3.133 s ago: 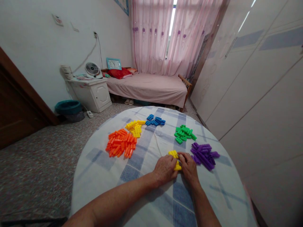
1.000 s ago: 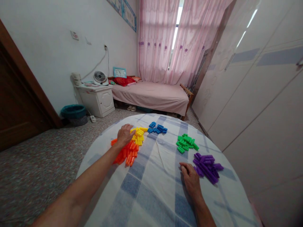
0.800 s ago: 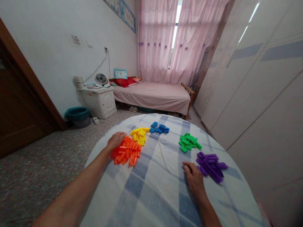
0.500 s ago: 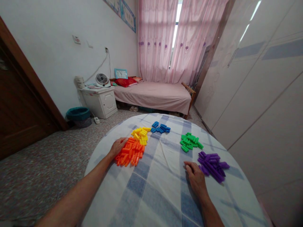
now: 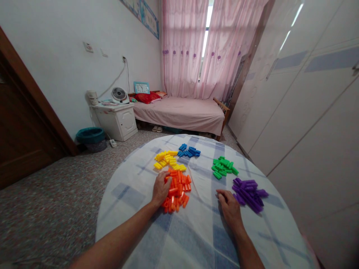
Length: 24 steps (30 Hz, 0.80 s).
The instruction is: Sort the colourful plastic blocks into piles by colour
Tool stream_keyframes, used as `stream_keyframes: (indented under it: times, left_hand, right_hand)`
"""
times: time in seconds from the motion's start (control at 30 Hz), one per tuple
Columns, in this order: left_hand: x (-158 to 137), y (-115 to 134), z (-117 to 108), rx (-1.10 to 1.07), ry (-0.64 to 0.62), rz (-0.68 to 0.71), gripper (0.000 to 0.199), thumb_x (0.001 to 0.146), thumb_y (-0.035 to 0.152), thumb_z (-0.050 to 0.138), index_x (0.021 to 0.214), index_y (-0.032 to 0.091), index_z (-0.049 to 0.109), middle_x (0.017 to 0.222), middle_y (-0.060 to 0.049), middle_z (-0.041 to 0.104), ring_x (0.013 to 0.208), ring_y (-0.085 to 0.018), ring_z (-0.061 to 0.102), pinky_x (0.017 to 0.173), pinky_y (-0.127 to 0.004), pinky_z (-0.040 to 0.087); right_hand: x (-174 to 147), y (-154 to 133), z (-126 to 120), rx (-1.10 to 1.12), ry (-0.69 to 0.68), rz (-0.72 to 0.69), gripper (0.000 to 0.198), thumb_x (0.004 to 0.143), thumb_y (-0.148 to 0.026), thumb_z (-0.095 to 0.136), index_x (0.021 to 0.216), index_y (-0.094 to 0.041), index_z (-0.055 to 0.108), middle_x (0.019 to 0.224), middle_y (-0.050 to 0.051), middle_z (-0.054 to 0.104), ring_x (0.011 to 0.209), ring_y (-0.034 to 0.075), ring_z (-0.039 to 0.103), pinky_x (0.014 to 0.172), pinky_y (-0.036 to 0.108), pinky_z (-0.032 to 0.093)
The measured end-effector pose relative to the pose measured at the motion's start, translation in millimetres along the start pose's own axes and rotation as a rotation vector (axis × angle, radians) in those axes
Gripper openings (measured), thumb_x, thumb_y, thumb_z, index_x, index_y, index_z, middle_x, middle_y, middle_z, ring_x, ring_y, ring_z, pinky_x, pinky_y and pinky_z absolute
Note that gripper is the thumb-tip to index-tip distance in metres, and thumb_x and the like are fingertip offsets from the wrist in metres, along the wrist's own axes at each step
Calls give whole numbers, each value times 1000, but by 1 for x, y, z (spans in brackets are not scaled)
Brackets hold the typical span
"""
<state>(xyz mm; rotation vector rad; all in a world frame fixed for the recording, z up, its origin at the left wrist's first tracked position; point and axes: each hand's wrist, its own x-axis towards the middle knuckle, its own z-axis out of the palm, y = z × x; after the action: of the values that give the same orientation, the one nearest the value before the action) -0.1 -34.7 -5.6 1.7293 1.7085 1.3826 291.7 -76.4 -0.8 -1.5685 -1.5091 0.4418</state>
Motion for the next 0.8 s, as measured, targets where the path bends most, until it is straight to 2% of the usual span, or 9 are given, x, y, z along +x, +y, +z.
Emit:
stream_keyframes:
  times: [0.13, 0.2, 0.3, 0.4, 0.5, 0.6, 0.7, 0.8]
  left_hand:
    - [-13, 27, 33, -12, -6, -5, 32, 81, 27, 45, 107, 15, 60, 126, -13, 52, 121, -22, 47, 107, -42, 34]
    - [-18, 40, 46, -39, -50, -8, 33, 81, 25, 46, 110, 17, 58, 124, -12, 54, 121, -22, 47, 106, -41, 35]
    - [-21, 55, 59, -121, -181, 9, 30, 82, 28, 46, 108, 21, 59, 114, -7, 61, 112, -19, 54, 102, -38, 39]
    - [-17, 61, 61, -221, -256, 56, 27, 84, 31, 44, 100, 21, 63, 110, -6, 64, 107, -18, 57, 100, -36, 41]
    - [-9, 57, 57, -295, -220, 63, 28, 86, 35, 42, 94, 19, 63, 102, -6, 66, 101, -19, 58, 97, -35, 42]
    - [-1, 50, 53, -326, -174, -29, 33, 87, 41, 39, 89, 18, 63, 90, -4, 66, 89, -19, 60, 87, -33, 46]
    - [3, 45, 52, -330, -166, -91, 36, 87, 44, 38, 86, 18, 63, 84, -2, 65, 83, -18, 60, 80, -30, 46]
    - [3, 42, 55, -347, -170, -93, 37, 86, 45, 39, 85, 19, 64, 85, -2, 65, 83, -18, 60, 80, -30, 46]
  right_hand:
    - [-2, 0, 0, -6, 10, -19, 31, 77, -35, 46, 90, -18, 68, 93, 8, 67, 89, 22, 60, 82, 36, 46]
    - [-2, -1, 0, -2, 12, -30, 30, 78, -34, 46, 90, -18, 68, 92, 8, 67, 88, 22, 60, 81, 36, 46]
    - [-2, -1, 0, 9, 11, -42, 28, 78, -34, 46, 88, -18, 68, 91, 8, 67, 87, 22, 61, 80, 36, 46]
    - [-1, -3, 0, 8, 13, -42, 28, 79, -33, 46, 87, -19, 68, 90, 8, 67, 87, 22, 61, 80, 35, 47]
    - [-3, -6, 1, -2, 12, -36, 27, 79, -32, 47, 86, -18, 68, 88, 8, 67, 85, 22, 61, 79, 34, 47]
    - [-5, -9, 2, 11, 22, -40, 25, 80, -29, 46, 86, -18, 68, 87, 7, 67, 83, 21, 61, 77, 33, 47]
    - [-3, -8, -9, 31, 168, -97, 26, 84, -28, 43, 90, -18, 65, 93, 7, 65, 86, 19, 60, 79, 32, 47]
    - [9, 6, -40, -45, 501, -108, 30, 86, -32, 41, 100, -17, 62, 104, 9, 62, 100, 21, 56, 92, 36, 41]
